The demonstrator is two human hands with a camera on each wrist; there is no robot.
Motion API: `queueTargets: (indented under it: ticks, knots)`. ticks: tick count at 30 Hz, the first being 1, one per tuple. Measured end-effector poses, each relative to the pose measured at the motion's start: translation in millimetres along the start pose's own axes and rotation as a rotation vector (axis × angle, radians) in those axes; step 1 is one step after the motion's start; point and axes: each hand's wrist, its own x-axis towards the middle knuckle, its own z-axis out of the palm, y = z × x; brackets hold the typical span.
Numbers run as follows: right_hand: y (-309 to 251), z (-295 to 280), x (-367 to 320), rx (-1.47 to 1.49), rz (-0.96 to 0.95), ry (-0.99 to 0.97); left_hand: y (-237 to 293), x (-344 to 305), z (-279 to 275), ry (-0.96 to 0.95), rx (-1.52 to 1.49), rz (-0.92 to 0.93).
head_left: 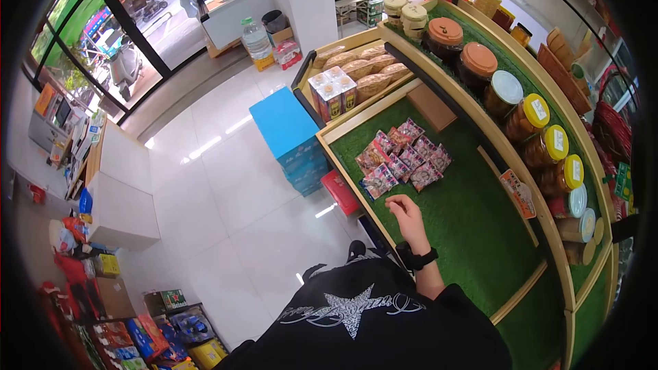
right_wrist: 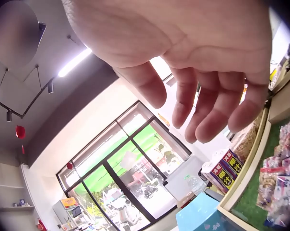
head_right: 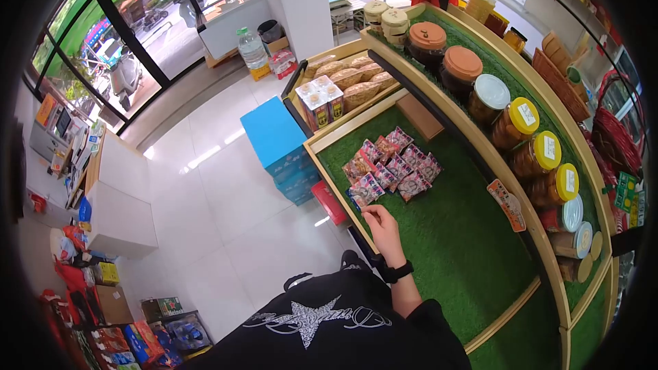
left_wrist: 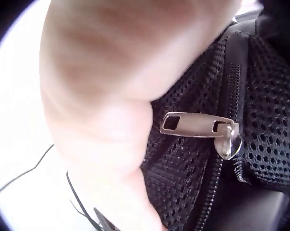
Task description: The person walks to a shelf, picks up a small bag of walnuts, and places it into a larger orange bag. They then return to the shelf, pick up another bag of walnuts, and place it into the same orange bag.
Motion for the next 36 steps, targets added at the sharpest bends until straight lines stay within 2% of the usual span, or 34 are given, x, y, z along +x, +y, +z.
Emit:
queueTargets:
  ticks: [7,14,16,19,22,24,26,30,32,34,36]
  knots:
    - [9,-29,25,0.019,0.034,0.091,50,23,31,-0.016,0.016,-0.102]
    - [50,-52,2,0.112,0.154,0.329,130,78,65,-0.122,0.163,-0.192]
    - [62,-54,-4,0.082,0.216,0.397,190,107,96,-0.096,0.179,-0.050]
    - [77,-50,-8,0.032,0.274,0.503,271,130,152,-0.208,0.277,0.164]
    - [84,-40,3,0.035,0.323,0.552,319,161,210,-0.342,0.423,0.307]
    - [91,-29,18,0.045,0.344,0.570,335,181,245,-0.488,0.466,0.380]
    - [102,-18,39,0.137,0.456,0.522,344,194,281,-0.601,0.447,0.349]
    - [153,3,65,-0.058,0.722,0.437,329,209,334,-0.740,0.601,0.276]
    - [190,13,72,-0.091,0.787,0.436,314,209,352,-0.785,0.703,0.426]
    - [200,23,83,-0.113,0.855,0.425,308,208,367,-0.793,0.799,0.327]
    - [199,27,96,0.039,0.896,0.473,300,211,374,-0.765,0.950,0.387]
